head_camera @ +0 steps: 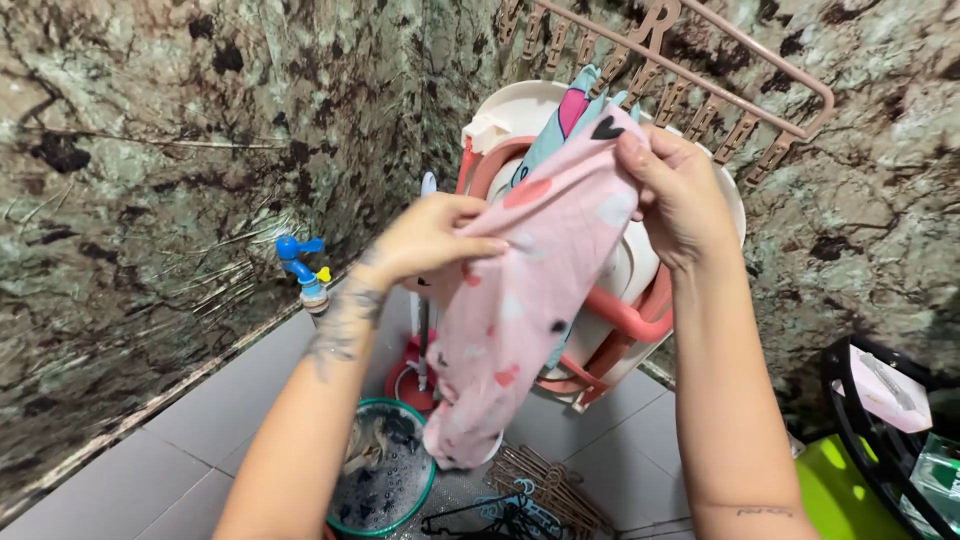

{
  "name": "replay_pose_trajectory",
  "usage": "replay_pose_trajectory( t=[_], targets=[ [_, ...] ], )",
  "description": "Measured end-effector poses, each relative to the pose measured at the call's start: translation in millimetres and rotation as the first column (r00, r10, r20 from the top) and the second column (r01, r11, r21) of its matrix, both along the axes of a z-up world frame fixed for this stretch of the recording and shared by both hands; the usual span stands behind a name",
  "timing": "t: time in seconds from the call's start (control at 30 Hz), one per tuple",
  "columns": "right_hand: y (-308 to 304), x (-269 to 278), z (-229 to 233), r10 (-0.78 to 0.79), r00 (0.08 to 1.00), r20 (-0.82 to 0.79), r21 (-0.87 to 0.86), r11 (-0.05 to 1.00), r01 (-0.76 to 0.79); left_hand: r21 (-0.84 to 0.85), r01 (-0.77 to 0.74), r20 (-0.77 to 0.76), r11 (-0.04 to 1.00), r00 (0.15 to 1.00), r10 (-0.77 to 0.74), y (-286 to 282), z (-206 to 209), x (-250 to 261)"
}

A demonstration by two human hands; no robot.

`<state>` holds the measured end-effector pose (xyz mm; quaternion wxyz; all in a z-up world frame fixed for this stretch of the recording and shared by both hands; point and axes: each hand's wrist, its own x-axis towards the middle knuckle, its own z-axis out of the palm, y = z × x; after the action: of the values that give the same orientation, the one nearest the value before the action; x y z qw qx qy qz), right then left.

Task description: The recorder is washing clothes by hand in buckets and then hanging them on a drying rack.

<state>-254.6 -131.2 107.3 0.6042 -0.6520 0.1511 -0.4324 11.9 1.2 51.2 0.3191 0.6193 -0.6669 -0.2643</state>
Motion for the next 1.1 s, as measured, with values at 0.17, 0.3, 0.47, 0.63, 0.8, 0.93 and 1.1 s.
replay_pose_trajectory(
  t=[0.17, 0.3, 0.47, 0.63, 0.8, 0.93, 1.1],
  targets=[
    [-2, -2, -13, -0.178, 0.954, -0.243, -0.212, 0.969, 0.127, -0.303, 0.376, -0.469, 0.876, 0.741, -0.481, -9, 3, 22],
    [2, 13, -9, -0.214, 0.927, -0.307, -0.225, 0.963, 0.147, -0.443, 0.149, -0.347, 0.884, 0.881, -0.322, -44, -9, -63],
    [-35, -3, 1, -0.315, 0.849, -0.423, -0.345, 0.923, 0.171, -0.398, -0.036, -0.706, 0.917, 0.650, -0.281, -104, -14, -106],
    [-92, -31, 48, -0.779, 0.592, -0.209, -0.815, 0.473, 0.334, -0.358, 0.057, -0.855, 0.932, 0.382, -0.352, -134, -5, -142],
    [-152, -30, 68, -0.792, 0.521, -0.318, -0.888, 0.441, 0.129, -0.322, 0.107, -0.919, 0.941, 0.205, -0.338, -155, -3, -169],
    [-157, -19, 82, -0.691, 0.419, -0.589, -0.750, 0.661, 0.034, -0.169, 0.152, -0.985, 0.974, -0.009, -0.170, -167, -1, -162],
    [-168, -20, 80, -0.569, 0.530, -0.629, -0.608, 0.784, 0.121, -0.131, 0.033, -0.990, 0.991, -0.049, -0.130, -199, -17, -155]
  ],
)
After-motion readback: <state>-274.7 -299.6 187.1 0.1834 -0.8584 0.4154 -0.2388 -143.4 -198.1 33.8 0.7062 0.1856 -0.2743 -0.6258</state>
